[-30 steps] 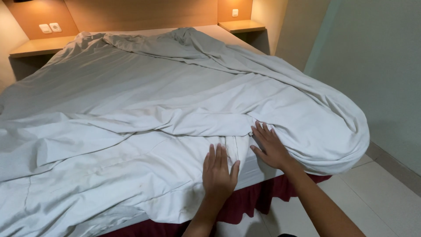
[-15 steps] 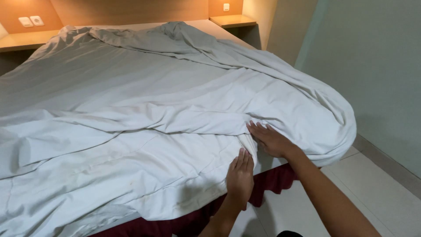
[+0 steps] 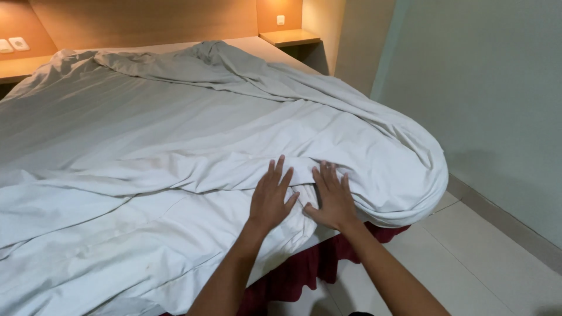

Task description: The person smooths and folds a white bedsheet over a mattress, tucking the edges under the mattress and adjusting the fabric to create a neat appearance. The person works around the bed, pulling and smoothing the sheet by hand.

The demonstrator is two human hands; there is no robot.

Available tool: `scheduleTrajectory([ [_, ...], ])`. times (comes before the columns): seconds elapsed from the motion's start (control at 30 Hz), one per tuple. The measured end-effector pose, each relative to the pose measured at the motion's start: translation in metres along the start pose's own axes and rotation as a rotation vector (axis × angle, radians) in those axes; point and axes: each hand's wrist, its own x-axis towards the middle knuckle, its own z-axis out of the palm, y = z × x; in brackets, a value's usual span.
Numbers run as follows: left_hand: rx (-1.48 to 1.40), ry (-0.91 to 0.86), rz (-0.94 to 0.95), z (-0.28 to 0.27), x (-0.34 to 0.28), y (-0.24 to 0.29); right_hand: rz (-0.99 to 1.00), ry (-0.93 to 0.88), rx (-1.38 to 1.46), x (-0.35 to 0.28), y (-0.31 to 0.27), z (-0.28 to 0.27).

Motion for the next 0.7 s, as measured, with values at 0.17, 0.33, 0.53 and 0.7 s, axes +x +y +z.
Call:
scheduleTrajectory([
  [0.17,0.013,-0.142,0.011,0.022,0.038,-0.014,0.009,0.012,0.045,0.002,-0.012,0.032],
  [0.33,0.100,-0.255,0.018,0.051,0.069,-0.040,0.079,-0.015,0.204,-0.001,-0.027,0.027],
  [0.53,0.127,-0.338,-0.059,0.074,0.090,-0.062,0.025,0.133,0.198,-0.002,-0.024,0.045],
  [0.7,0.025,-0.253,-0.052,0.088,0.079,-0.073,-0.073,0.381,0.247,0.002,-0.027,0.041],
])
